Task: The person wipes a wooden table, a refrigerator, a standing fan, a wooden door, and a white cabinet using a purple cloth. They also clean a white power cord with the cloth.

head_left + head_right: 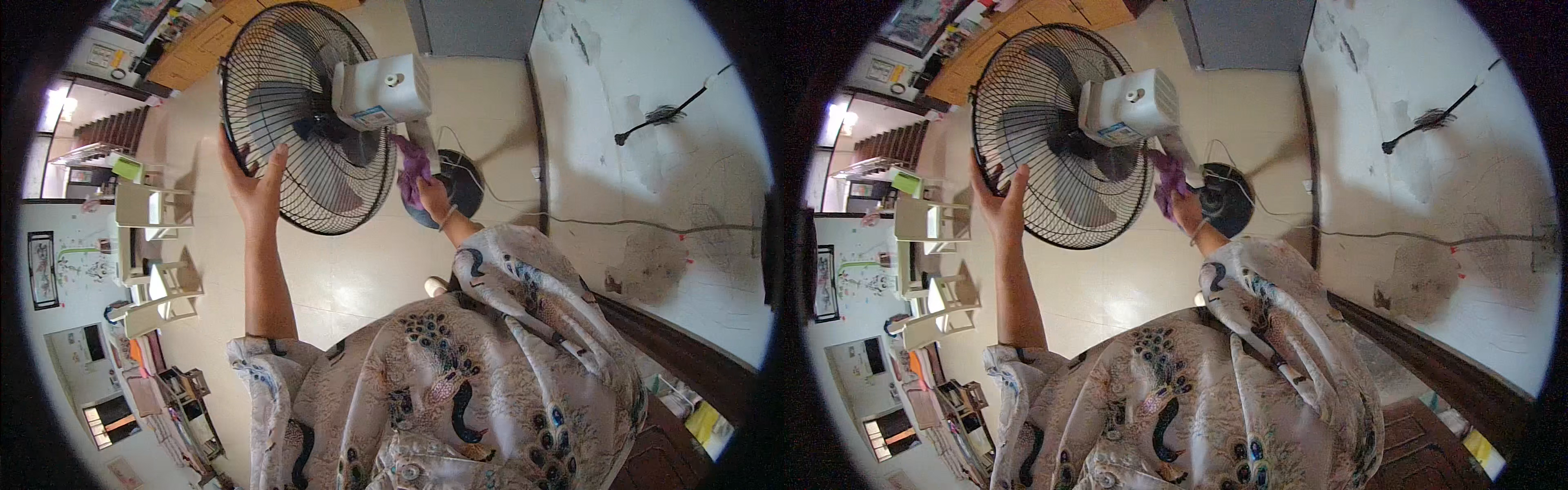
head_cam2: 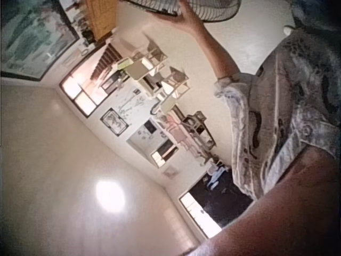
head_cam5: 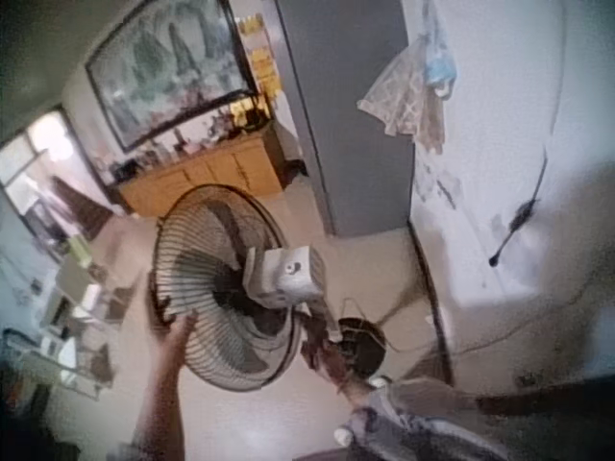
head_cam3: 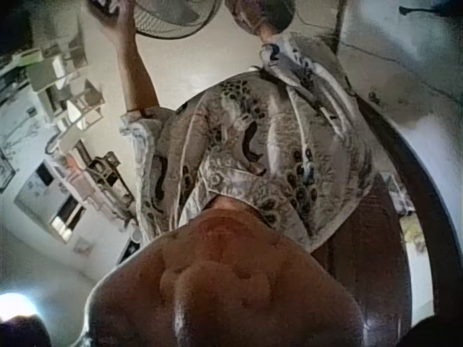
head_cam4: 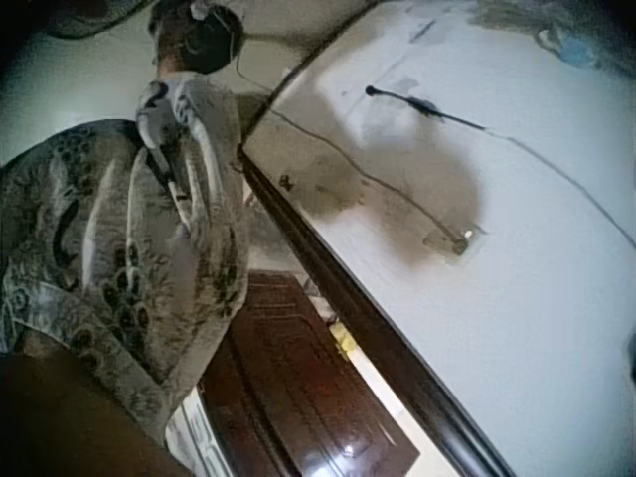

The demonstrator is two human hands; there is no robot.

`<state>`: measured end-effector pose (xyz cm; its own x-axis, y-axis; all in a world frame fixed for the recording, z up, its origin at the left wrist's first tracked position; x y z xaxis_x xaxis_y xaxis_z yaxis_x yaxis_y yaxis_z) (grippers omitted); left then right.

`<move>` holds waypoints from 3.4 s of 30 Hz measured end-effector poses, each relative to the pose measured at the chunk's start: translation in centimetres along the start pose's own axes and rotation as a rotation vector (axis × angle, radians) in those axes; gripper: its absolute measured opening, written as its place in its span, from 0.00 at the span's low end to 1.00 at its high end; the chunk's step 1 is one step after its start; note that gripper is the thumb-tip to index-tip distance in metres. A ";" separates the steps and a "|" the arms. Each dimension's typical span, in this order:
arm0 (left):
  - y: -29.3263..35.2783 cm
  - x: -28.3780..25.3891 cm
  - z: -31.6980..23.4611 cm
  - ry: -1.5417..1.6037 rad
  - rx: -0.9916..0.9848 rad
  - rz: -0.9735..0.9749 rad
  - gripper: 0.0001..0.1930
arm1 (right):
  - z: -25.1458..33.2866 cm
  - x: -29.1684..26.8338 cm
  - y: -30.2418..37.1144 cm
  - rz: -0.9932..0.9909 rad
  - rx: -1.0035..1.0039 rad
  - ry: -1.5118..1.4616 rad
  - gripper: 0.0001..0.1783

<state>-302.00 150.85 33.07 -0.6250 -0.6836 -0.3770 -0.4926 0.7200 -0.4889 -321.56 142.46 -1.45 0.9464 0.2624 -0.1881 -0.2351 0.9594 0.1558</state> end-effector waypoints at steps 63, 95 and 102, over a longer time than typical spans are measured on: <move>9.9 -18.4 -2.4 -0.288 -0.233 -0.336 0.37 | 7.7 12.7 -10.9 0.369 0.365 -0.267 0.21; 3.4 -5.7 5.0 0.015 0.106 -0.066 0.23 | 26.3 6.1 -13.0 0.022 -0.371 -0.371 0.28; 3.8 -5.8 4.9 -0.041 0.101 -0.093 0.22 | 37.7 8.2 -5.5 0.084 -0.935 -0.097 0.19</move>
<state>-297.32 156.94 29.53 -0.5533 -0.7524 -0.3575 -0.4822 0.6392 -0.5991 -304.12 135.41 32.73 0.9226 0.3653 -0.1237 -0.3461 0.6427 -0.6835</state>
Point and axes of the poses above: each hand's wrist, its own y-axis away from the middle knuckle, its own x-axis out of the palm, z = x × y, the point moved 3 cm from there along -y, towards the middle knuckle, and after that the axes turned 5 degrees about y, right-handed, at the moved point
